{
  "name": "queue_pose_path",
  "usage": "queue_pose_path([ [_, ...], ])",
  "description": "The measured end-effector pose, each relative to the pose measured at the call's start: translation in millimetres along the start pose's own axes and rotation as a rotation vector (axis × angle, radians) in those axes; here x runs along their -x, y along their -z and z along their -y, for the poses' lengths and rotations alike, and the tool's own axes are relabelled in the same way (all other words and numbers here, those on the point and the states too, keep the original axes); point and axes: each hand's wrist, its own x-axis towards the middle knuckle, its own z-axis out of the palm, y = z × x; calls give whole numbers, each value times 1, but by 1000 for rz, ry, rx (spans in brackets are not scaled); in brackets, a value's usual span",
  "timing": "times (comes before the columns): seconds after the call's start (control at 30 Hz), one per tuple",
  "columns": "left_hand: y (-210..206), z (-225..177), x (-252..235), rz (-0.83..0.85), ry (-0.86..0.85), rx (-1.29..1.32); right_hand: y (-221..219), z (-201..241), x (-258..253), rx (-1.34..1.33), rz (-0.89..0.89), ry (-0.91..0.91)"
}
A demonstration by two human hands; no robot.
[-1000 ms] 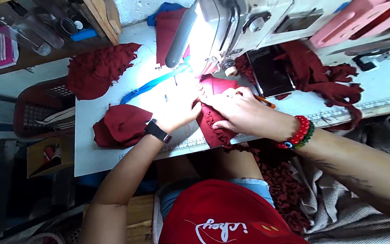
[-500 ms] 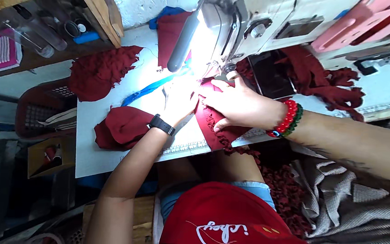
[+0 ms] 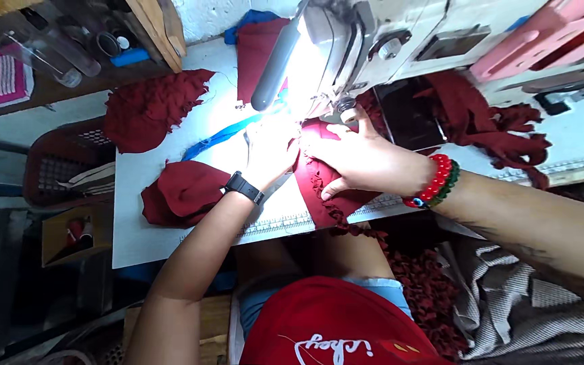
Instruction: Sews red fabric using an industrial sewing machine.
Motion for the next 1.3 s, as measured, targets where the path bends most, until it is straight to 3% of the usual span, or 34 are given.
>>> queue_pose_path([
  [0.3,3,3,-12,56,148,-28,-8,-6,-4,10,30,-66],
  [0.57,13,-20,7,-24,87,187,-5,-3,-1,25,-20,14],
  [0.9,4,-12,10,13,-20,116,-11,-9,1,-14,-79,31],
  [1.17,-2,-8,6,-26,91,61,-5,-13,-7,-81,-36,4],
  [1.3,-2,-4,-3,4,146,-14,-8,-15,-7,-79,-118,14],
])
